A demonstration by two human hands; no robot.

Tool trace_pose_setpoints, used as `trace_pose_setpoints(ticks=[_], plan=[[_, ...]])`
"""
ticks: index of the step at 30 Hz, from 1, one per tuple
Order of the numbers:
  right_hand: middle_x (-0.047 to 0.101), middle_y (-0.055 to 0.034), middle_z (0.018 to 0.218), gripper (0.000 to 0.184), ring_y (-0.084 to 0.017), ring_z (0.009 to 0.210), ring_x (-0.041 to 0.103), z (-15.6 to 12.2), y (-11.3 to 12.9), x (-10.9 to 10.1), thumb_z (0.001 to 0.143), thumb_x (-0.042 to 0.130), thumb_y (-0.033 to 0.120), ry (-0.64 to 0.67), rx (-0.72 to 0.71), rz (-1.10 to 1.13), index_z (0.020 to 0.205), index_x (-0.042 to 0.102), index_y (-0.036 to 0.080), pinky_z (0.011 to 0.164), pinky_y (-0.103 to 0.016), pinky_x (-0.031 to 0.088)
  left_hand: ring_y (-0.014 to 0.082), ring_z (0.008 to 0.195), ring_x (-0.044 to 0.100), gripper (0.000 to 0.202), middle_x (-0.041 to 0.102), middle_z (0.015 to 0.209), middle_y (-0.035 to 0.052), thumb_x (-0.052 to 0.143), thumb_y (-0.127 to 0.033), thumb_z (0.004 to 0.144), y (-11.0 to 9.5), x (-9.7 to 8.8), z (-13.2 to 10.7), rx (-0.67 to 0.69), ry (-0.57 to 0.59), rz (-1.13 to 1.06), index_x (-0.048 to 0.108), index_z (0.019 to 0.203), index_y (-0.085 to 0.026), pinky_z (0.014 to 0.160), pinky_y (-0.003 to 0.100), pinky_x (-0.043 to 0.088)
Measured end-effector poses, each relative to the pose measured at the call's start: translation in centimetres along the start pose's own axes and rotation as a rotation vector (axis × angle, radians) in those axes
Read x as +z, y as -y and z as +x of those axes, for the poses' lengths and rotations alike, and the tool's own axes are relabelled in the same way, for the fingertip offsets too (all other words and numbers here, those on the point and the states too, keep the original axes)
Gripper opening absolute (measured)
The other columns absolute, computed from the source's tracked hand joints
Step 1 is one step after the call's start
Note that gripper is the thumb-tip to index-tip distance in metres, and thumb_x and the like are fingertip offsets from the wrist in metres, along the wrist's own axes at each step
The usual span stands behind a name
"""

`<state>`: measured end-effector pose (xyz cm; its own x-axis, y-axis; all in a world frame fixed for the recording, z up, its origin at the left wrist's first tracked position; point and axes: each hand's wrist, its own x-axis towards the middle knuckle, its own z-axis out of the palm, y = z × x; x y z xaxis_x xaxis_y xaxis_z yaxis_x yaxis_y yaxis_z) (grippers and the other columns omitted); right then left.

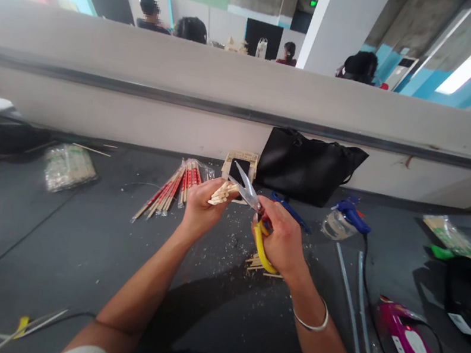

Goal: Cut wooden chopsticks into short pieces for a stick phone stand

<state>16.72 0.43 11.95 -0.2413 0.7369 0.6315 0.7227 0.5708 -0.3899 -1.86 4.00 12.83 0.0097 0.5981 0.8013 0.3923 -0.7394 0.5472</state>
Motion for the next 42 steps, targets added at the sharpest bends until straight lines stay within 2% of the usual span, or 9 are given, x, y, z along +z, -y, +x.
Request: trace_pose_setpoints(ticks=[4,8,13,17,20,26,33,42], plan=[[0.07,-0.0039,0.088,0.042,-0.016,0.071,0.062,-0.1,-0.1,0.2,0.08,0.053,0.01,-0.001,-0.008,0.011,0.118,0.067,0.021,0.07,-0.026,0.052,0.0093,0.049,0.053,0.03,0.058,0.054,-0.0029,0.065,-0.029,0.089,0.1,-0.1,-0.1,-0.03,-0.016,0.011,0.06,0.061,-0.019,0.048,0.021,0.041],[0.069,-0.0014,0.081,0.037,-0.014,0.066,0.06,0.0,-0.2,0.4,0.08,0.052,0.011,0.007,0.017,0.019,0.111,0.07,0.023,0.064,-0.024,0.049,0.0106,0.055,0.06,0.023,0.068,0.062,-0.0005,0.064,-0.03,0.089,0.2,-0.4,-0.1,-0.065,0.02,0.013,0.068,0.068,-0.02,0.053,0.022,0.046],[0.067,0.0,0.077,0.034,-0.013,0.063,0.058,0.3,-0.8,0.1,0.083,0.054,0.017,-0.046,0.064,0.032,0.112,0.069,0.022,0.062,-0.023,0.048,0.0116,0.059,0.065,0.021,0.074,0.068,0.0012,0.061,-0.028,0.089,0.4,-0.6,0.0,-0.099,0.023,0.009,0.071,0.073,-0.02,0.056,0.022,0.05],[0.065,0.0005,0.075,0.033,-0.014,0.064,0.059,0.4,-1.0,-0.5,0.084,0.053,0.017,-0.052,0.005,-0.012,0.112,0.069,0.022,0.062,-0.024,0.047,0.0101,0.054,0.061,0.027,0.071,0.063,0.0006,0.06,-0.03,0.091,0.6,-0.8,0.1,-0.096,0.033,0.028,0.068,0.067,-0.019,0.052,0.021,0.047],[0.065,0.0004,0.077,0.036,-0.014,0.066,0.059,0.4,-0.9,-0.8,0.081,0.055,0.015,-0.008,-0.032,-0.031,0.114,0.069,0.023,0.064,-0.024,0.047,0.0094,0.051,0.058,0.031,0.066,0.058,-0.0003,0.059,-0.032,0.091,0.5,-0.9,0.2,-0.096,0.062,0.048,0.066,0.064,-0.019,0.049,0.021,0.043],[0.066,-0.0006,0.081,0.042,-0.016,0.072,0.06,0.4,-0.7,-0.8,0.077,0.055,0.011,0.023,-0.046,-0.067,0.116,0.068,0.024,0.069,-0.026,0.048,0.0116,0.054,0.062,0.029,0.068,0.059,0.0009,0.056,-0.031,0.089,0.3,-1.0,0.2,-0.104,0.132,0.021,0.066,0.063,-0.02,0.051,0.022,0.045],[0.064,-0.0005,0.079,0.04,-0.017,0.073,0.06,0.4,-0.5,-0.8,0.079,0.052,0.011,0.017,-0.052,-0.1,0.113,0.067,0.025,0.069,-0.027,0.048,0.0104,0.051,0.06,0.028,0.067,0.058,-0.0004,0.055,-0.026,0.089,0.3,-1.0,0.2,-0.067,0.138,0.018,0.065,0.063,-0.02,0.049,0.022,0.045],[0.065,-0.0005,0.08,0.041,-0.016,0.071,0.059,0.3,-0.2,-1.2,0.077,0.053,0.01,0.069,-0.042,-0.057,0.113,0.067,0.023,0.066,-0.027,0.047,0.0099,0.051,0.059,0.025,0.066,0.058,-0.0008,0.056,-0.02,0.087,0.4,-1.1,0.2,-0.014,0.13,0.081,0.065,0.063,-0.02,0.049,0.023,0.043]])
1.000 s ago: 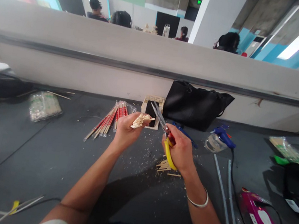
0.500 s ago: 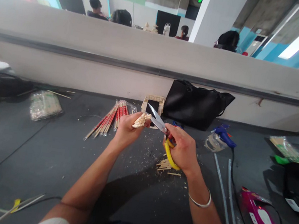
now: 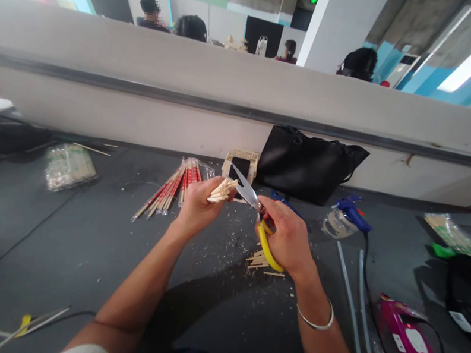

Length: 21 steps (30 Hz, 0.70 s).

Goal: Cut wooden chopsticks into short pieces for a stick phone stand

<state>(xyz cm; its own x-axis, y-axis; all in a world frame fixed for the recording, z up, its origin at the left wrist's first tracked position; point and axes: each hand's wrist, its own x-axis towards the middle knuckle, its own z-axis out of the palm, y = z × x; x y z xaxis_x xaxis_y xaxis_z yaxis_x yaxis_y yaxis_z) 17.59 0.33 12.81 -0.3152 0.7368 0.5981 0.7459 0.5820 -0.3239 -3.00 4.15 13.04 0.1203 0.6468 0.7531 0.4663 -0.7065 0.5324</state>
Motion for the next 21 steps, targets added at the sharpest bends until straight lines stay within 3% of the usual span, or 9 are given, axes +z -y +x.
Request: trace_pose_setpoints(ticks=[13,21], plan=[[0.066,-0.0027,0.083,0.041,-0.017,0.073,0.06,-0.12,-0.37,0.54,0.08,0.053,0.011,0.014,0.019,-0.007,0.118,0.067,0.021,0.069,-0.027,0.048,0.0098,0.05,0.058,0.024,0.065,0.056,-0.0016,0.057,-0.024,0.088,-0.17,-0.3,-0.25,-0.07,0.043,0.051,0.066,0.067,-0.019,0.05,0.021,0.043],[0.066,-0.0002,0.079,0.038,-0.014,0.067,0.058,0.11,-0.31,0.86,0.079,0.053,0.012,0.018,0.026,0.011,0.113,0.068,0.023,0.064,-0.023,0.044,0.0088,0.048,0.056,0.033,0.061,0.053,-0.002,0.058,-0.03,0.09,-0.17,-0.3,-0.08,-0.046,0.004,0.009,0.06,0.059,-0.019,0.049,0.02,0.04]])
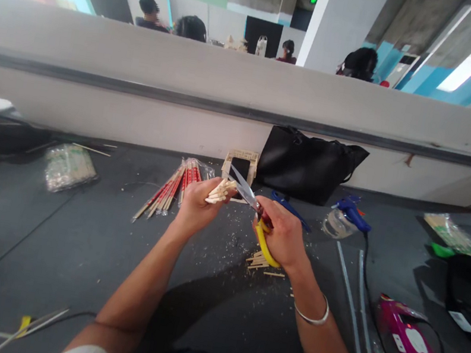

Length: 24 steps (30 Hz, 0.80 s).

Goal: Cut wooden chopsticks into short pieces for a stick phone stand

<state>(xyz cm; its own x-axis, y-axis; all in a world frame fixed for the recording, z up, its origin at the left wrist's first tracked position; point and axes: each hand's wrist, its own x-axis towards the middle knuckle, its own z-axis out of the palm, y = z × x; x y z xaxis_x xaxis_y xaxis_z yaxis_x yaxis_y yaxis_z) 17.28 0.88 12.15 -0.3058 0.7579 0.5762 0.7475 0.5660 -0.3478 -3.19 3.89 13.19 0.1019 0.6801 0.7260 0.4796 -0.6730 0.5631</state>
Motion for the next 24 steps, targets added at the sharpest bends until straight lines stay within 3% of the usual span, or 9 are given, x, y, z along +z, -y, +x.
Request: trace_pose_setpoints(ticks=[10,19,24], plan=[[0.065,-0.0028,0.084,0.045,-0.018,0.076,0.06,-0.26,0.45,-0.42,0.077,0.051,0.01,-0.042,-0.024,-0.073,0.118,0.067,0.022,0.071,-0.028,0.048,0.0099,0.051,0.058,0.026,0.065,0.057,-0.0006,0.055,-0.024,0.086,0.04,0.16,0.03,0.013,0.014,-0.006,0.062,0.061,-0.019,0.05,0.021,0.043],[0.064,-0.0024,0.085,0.045,-0.017,0.076,0.06,-0.07,0.05,-0.33,0.079,0.054,0.011,0.048,-0.001,0.023,0.12,0.067,0.023,0.07,-0.027,0.047,0.008,0.045,0.052,0.024,0.06,0.052,-0.003,0.056,-0.021,0.085,0.01,0.17,0.1,0.077,-0.001,-0.022,0.06,0.062,-0.019,0.046,0.019,0.04],[0.065,-0.0038,0.085,0.045,-0.017,0.075,0.06,-0.13,-0.34,0.22,0.079,0.053,0.011,0.03,-0.004,0.015,0.121,0.067,0.021,0.071,-0.028,0.049,0.0086,0.046,0.053,0.025,0.058,0.051,-0.003,0.057,-0.021,0.085,0.28,0.09,0.1,0.083,0.007,-0.018,0.059,0.06,-0.019,0.046,0.02,0.039]])
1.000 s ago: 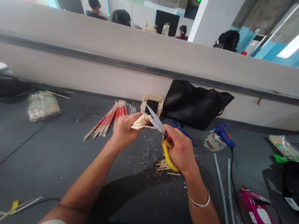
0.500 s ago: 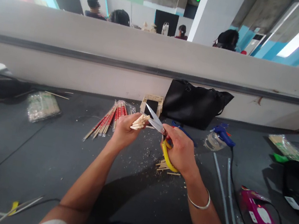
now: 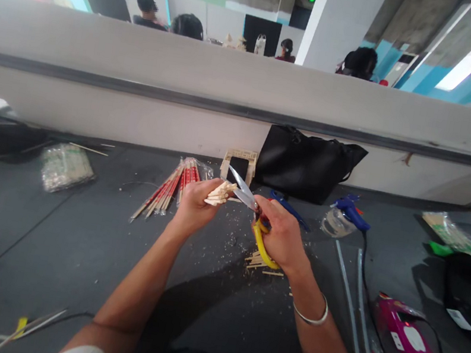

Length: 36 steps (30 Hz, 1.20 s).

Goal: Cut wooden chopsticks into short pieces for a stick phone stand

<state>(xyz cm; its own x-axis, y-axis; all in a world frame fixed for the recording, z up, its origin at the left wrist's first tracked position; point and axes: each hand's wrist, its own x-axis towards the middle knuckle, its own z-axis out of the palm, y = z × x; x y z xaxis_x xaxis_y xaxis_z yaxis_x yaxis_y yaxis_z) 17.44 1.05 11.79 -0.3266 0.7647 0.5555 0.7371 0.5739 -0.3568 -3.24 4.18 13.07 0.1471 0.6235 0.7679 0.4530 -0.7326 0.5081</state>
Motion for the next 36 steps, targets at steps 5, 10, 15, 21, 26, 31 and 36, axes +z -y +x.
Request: trace_pose_setpoints(ticks=[5,10,15,21,26,31,36], plan=[[0.069,-0.0031,0.083,0.04,-0.016,0.072,0.061,0.0,-0.3,0.8,0.08,0.053,0.01,-0.041,0.015,-0.028,0.113,0.07,0.022,0.069,-0.026,0.049,0.0082,0.047,0.052,0.03,0.058,0.052,-0.0032,0.061,-0.03,0.088,0.4,0.2,-0.2,-0.077,0.0,-0.022,0.06,0.06,-0.019,0.047,0.021,0.039],[0.07,-0.0014,0.08,0.035,-0.014,0.067,0.06,0.5,-0.2,0.8,0.082,0.055,0.017,-0.125,0.102,0.052,0.112,0.071,0.022,0.066,-0.023,0.049,0.0108,0.055,0.056,0.029,0.062,0.059,-0.0007,0.061,-0.039,0.089,0.3,0.6,-0.2,-0.224,0.005,-0.147,0.066,0.067,-0.019,0.053,0.024,0.044],[0.065,0.0021,0.071,0.027,-0.011,0.055,0.052,0.8,-0.2,-0.6,0.087,0.055,0.028,-0.316,0.236,0.154,0.107,0.071,0.02,0.059,-0.023,0.047,0.0096,0.049,0.047,0.038,0.057,0.059,-0.0019,0.065,-0.057,0.082,1.3,2.2,-0.3,-0.483,0.097,-0.435,0.073,0.082,-0.019,0.046,0.024,0.038],[0.061,0.0037,0.069,0.027,-0.01,0.054,0.05,0.7,-0.9,-2.2,0.086,0.058,0.031,-0.422,0.281,0.187,0.106,0.07,0.02,0.057,-0.024,0.046,0.0082,0.044,0.041,0.044,0.05,0.049,-0.0023,0.073,-0.058,0.074,4.5,6.2,-1.3,-0.727,0.121,-0.546,0.063,0.059,-0.018,0.044,0.023,0.033],[0.063,0.0032,0.072,0.026,-0.011,0.055,0.051,0.7,-0.9,-2.5,0.086,0.059,0.033,-0.463,0.286,0.176,0.106,0.07,0.021,0.059,-0.025,0.048,0.0104,0.052,0.043,0.042,0.049,0.051,-0.0023,0.076,-0.054,0.072,6.4,8.3,-3.0,-0.736,0.0,-0.489,0.06,0.055,-0.019,0.05,0.023,0.036],[0.063,0.0037,0.071,0.026,-0.011,0.055,0.053,0.7,-0.9,-2.7,0.086,0.058,0.032,-0.421,0.286,0.179,0.107,0.069,0.022,0.057,-0.025,0.048,0.0104,0.051,0.046,0.037,0.053,0.052,-0.0028,0.075,-0.054,0.073,7.6,9.1,-4.3,-0.767,-0.004,-0.578,0.064,0.065,-0.019,0.054,0.024,0.041],[0.068,0.0022,0.078,0.026,-0.011,0.057,0.056,0.6,-1.1,-2.5,0.087,0.058,0.032,-0.413,0.279,0.145,0.109,0.069,0.023,0.059,-0.026,0.049,0.0081,0.041,0.04,0.039,0.043,0.041,-0.0087,0.077,-0.054,0.069,8.2,9.7,-5.1,-0.877,0.013,-0.678,0.057,0.064,-0.02,0.056,0.027,0.049]])
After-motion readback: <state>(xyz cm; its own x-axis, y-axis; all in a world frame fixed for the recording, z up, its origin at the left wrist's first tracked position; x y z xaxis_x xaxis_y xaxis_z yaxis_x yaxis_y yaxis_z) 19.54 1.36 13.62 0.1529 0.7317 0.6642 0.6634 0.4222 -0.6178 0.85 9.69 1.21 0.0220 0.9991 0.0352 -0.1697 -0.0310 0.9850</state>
